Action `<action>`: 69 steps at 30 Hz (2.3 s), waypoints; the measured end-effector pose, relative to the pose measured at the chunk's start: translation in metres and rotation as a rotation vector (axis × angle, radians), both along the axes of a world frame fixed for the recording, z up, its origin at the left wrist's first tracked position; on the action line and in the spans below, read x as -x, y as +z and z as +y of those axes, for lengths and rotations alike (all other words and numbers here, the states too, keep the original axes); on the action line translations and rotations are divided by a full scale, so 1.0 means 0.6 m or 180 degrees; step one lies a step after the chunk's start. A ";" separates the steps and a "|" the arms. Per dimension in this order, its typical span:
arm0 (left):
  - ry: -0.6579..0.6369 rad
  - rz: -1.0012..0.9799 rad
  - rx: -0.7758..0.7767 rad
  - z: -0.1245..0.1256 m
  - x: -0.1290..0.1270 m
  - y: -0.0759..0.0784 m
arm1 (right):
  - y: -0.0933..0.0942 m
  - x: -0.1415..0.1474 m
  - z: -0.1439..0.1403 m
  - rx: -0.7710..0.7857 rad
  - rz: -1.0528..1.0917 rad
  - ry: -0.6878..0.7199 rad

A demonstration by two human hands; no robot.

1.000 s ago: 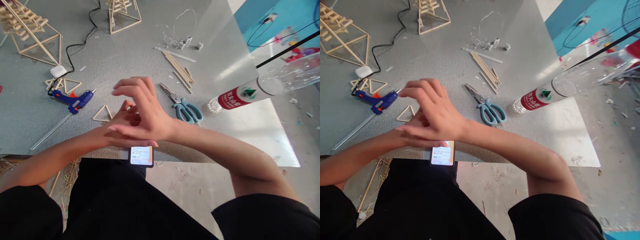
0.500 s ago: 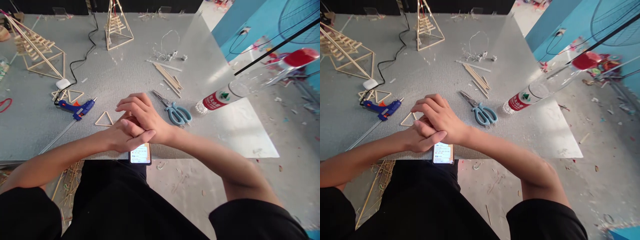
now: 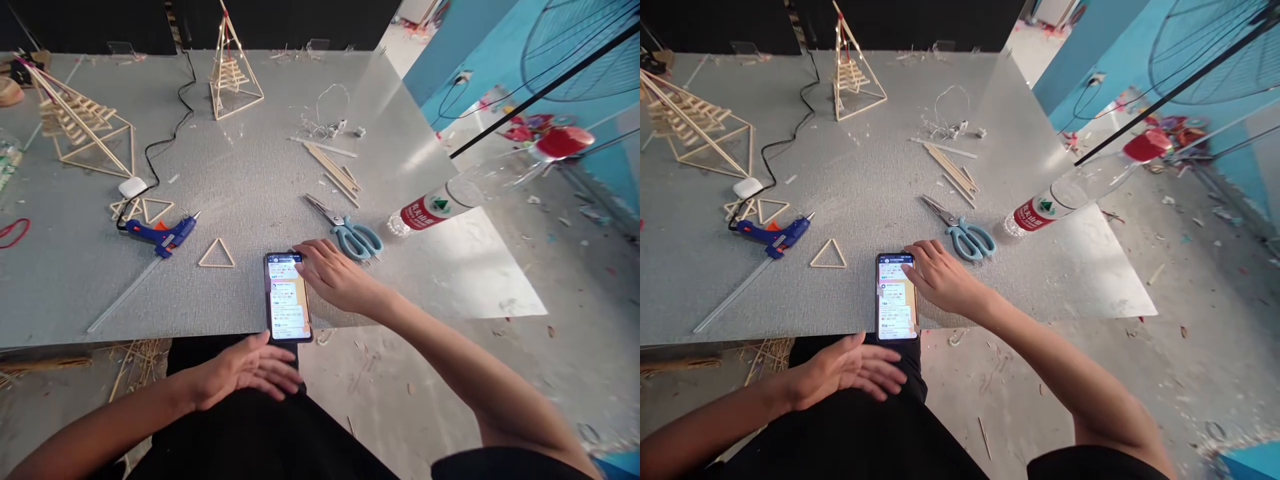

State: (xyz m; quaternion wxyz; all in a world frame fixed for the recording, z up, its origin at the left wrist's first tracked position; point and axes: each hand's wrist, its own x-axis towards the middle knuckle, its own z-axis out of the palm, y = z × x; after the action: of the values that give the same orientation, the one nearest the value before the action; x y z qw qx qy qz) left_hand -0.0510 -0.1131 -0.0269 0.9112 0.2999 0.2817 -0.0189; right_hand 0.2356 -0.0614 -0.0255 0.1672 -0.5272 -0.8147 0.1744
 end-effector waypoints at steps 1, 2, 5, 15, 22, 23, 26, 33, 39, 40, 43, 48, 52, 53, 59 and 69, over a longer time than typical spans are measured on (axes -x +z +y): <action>0.0214 -0.0025 0.0393 -0.004 -0.008 -0.014 | -0.004 0.004 0.003 0.0020 -0.0088 -0.0012; 0.0430 -0.0053 0.0707 -0.006 -0.018 -0.025 | -0.006 0.009 0.007 0.0034 -0.0164 -0.0047; 0.0953 -0.0043 0.1201 -0.013 -0.046 -0.038 | -0.005 0.022 0.021 0.0059 -0.0363 -0.0119; 0.1475 -0.0252 0.1309 -0.024 -0.031 -0.041 | 0.002 0.059 0.018 0.0161 -0.0489 0.0141; 0.1778 -0.0404 0.0617 -0.016 0.012 0.007 | 0.043 0.107 0.010 0.0341 0.0229 -0.0364; 0.1819 -0.0437 0.0521 -0.007 0.014 0.014 | 0.043 0.115 0.014 0.0379 0.0440 -0.0502; 0.1984 -0.0544 0.0248 0.029 0.013 0.025 | 0.032 0.144 0.026 0.0779 0.2012 -0.0927; 0.1944 -0.0647 0.0038 0.087 -0.003 0.018 | 0.020 0.209 0.036 0.1649 0.4945 -0.1337; 0.1676 -0.0453 0.0049 0.103 0.017 0.011 | 0.006 0.206 0.047 0.1995 0.4550 -0.1171; 0.1633 -0.0421 0.0060 0.108 0.022 0.008 | 0.001 0.206 0.051 0.1966 0.4504 -0.1142; 0.1520 -0.0399 0.0070 0.125 0.032 -0.002 | -0.016 0.208 0.062 0.1810 0.4566 -0.0958; 0.1351 -0.0485 0.0048 0.158 0.042 -0.017 | -0.043 0.207 0.074 0.1625 0.4795 -0.0783; 0.1348 -0.0516 0.0040 0.169 0.047 -0.028 | -0.064 0.195 0.083 0.1497 0.4289 -0.0610; 0.1360 -0.0508 0.0046 0.169 0.047 -0.030 | -0.069 0.191 0.087 0.1441 0.4154 -0.0468; 0.1367 -0.0335 0.0006 0.165 0.051 -0.039 | -0.079 0.165 0.099 0.1687 0.3972 0.0339; 0.1054 -0.0675 0.0303 0.175 0.056 -0.044 | -0.065 0.142 0.089 0.2019 0.4077 0.0403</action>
State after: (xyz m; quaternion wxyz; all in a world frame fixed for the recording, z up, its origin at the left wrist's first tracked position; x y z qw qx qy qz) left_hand -0.0844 -0.0082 -0.0532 0.9396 0.2063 0.2284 0.1496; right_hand 0.1502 -0.0080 -0.0644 0.4407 -0.2963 -0.4955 0.6873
